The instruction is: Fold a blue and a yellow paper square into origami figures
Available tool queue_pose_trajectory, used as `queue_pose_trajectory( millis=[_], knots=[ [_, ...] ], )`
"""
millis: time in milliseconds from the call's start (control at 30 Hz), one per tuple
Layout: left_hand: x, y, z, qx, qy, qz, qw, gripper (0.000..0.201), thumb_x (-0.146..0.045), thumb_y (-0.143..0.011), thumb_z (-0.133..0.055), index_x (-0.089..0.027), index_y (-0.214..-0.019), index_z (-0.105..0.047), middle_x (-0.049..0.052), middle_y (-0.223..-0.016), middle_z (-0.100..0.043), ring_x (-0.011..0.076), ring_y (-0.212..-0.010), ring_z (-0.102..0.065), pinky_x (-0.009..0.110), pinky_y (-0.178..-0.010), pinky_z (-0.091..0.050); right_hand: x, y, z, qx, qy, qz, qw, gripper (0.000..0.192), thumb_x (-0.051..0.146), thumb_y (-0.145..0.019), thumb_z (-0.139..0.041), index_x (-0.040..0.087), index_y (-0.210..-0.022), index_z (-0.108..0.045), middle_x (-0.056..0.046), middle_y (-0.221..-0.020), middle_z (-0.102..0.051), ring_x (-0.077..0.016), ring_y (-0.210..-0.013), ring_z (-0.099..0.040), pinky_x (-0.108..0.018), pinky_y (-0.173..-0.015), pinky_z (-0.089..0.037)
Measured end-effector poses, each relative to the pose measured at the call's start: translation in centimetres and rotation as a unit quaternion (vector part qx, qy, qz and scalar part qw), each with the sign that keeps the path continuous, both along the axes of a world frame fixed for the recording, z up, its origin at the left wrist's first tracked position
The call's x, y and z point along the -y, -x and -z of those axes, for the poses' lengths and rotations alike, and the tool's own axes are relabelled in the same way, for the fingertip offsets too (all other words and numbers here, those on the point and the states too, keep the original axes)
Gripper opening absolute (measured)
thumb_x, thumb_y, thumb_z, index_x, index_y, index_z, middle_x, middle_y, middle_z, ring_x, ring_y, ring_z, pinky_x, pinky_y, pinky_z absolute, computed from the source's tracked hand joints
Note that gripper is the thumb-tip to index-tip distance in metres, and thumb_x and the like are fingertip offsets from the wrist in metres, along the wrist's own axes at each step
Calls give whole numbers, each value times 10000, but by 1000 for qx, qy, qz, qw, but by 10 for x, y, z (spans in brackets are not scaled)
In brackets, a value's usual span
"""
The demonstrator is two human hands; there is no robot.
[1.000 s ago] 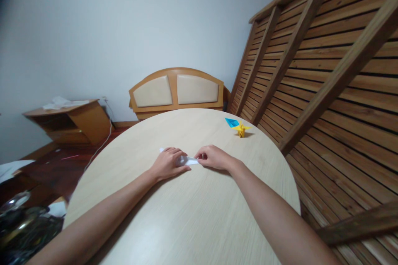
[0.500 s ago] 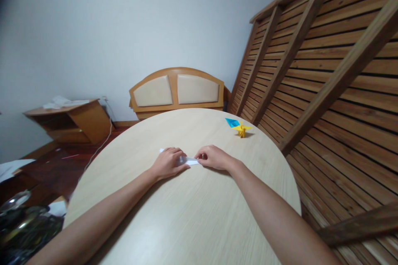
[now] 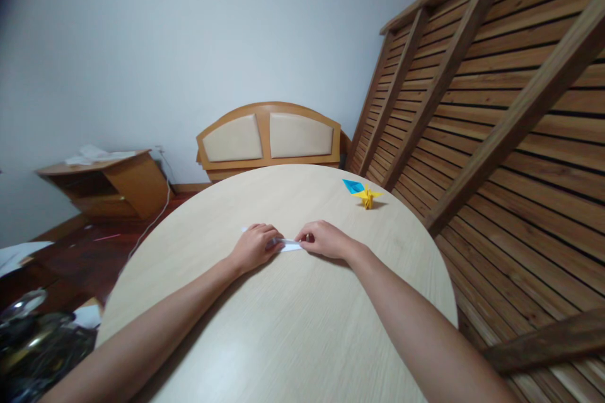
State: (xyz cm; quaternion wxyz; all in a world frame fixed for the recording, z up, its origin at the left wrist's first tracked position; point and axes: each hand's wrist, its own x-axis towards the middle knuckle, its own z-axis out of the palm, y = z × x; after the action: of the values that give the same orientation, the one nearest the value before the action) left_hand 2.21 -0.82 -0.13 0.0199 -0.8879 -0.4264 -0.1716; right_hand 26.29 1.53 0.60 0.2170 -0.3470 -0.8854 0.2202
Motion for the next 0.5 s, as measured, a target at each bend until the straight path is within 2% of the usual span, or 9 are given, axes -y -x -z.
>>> queue_pose_trajectory(
  millis=[167,300,367,500],
  knots=[
    [3,-1,-4,10,24,-13,1000,237,-426,-888,-643,-222,-991,-707,47,-982,-709,225,-909,-643,383,-883,-438,0,0,1,-1,4,-1,1000,214,187,-820,-623,190,-962,-783,-42,-831,-728,-151,-709,-616,-240,-670,-438],
    [2,10,-7,18,54,9,998,499,-627,-781,-704,-219,-1068,-691,55,-1031,-702,241,-951,-638,395,-913,-423,-1,0,2,-2,5,-3,1000,204,200,-825,-628,190,-955,-784,-42,-829,-729,-150,-709,-616,-241,-671,-439],
    [2,13,-7,15,53,19,998,572,-670,-757,-701,-208,-1094,-683,67,-1051,-696,247,-975,-632,396,-929,-415,-1,0,2,-2,6,-3,1000,203,203,-825,-629,189,-956,-784,-44,-829,-730,-151,-707,-615,-241,-668,-438],
    [4,11,-6,23,42,5,999,349,-513,-921,-580,-206,-1037,-701,59,-1002,-709,216,-939,-638,389,-930,-401,-1,0,1,-3,10,-1,1000,208,202,-830,-626,189,-967,-782,-49,-842,-731,-151,-711,-620,-240,-666,-439]
  ],
)
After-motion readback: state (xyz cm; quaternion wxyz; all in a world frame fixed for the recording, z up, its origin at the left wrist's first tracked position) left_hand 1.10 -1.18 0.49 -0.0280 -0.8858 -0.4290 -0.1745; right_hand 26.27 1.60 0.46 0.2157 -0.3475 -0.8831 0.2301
